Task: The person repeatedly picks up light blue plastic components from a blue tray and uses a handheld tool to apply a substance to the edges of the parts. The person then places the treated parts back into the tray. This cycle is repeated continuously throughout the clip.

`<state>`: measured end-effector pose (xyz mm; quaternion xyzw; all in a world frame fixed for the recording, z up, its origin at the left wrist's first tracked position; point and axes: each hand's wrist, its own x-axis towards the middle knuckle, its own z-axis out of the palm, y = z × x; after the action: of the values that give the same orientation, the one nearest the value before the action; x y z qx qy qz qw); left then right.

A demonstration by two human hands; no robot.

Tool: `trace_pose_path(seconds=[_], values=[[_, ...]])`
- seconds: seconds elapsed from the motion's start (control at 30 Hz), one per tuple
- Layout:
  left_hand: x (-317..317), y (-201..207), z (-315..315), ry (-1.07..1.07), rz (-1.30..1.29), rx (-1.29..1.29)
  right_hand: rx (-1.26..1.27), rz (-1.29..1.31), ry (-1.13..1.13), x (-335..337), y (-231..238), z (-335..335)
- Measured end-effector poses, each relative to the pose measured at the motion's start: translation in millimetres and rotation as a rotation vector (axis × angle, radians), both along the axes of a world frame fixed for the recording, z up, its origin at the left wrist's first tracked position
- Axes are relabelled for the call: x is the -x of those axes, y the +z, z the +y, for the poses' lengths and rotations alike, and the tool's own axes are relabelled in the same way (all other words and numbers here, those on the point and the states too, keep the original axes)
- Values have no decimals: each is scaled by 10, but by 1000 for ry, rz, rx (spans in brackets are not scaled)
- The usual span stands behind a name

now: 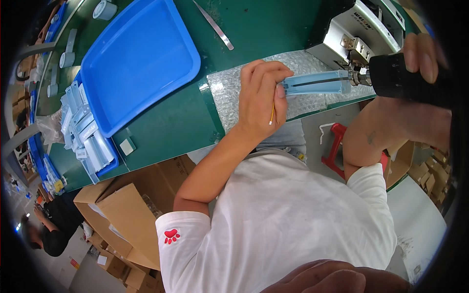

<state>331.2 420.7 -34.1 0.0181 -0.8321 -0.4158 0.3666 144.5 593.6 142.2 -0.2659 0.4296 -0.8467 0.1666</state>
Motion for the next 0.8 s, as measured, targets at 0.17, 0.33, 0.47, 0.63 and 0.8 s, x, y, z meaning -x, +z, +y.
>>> trace_pose_path(seconds=[0.17, 0.33, 0.47, 0.63, 0.8], values=[[1, -24, -7, -10, 12, -5, 184, 56, 5, -94, -276, -62], [8, -31, -19, -18, 10, 1, 254, 81, 8, -103, -345, -50], [7, -32, -8, -9, 9, 5, 285, 95, 13, -139, -382, -44], [8, -48, -6, -12, 14, -4, 308, 110, 21, -172, -416, -27], [-5, -48, -12, -11, 26, 5, 332, 117, 37, -198, -443, -60]])
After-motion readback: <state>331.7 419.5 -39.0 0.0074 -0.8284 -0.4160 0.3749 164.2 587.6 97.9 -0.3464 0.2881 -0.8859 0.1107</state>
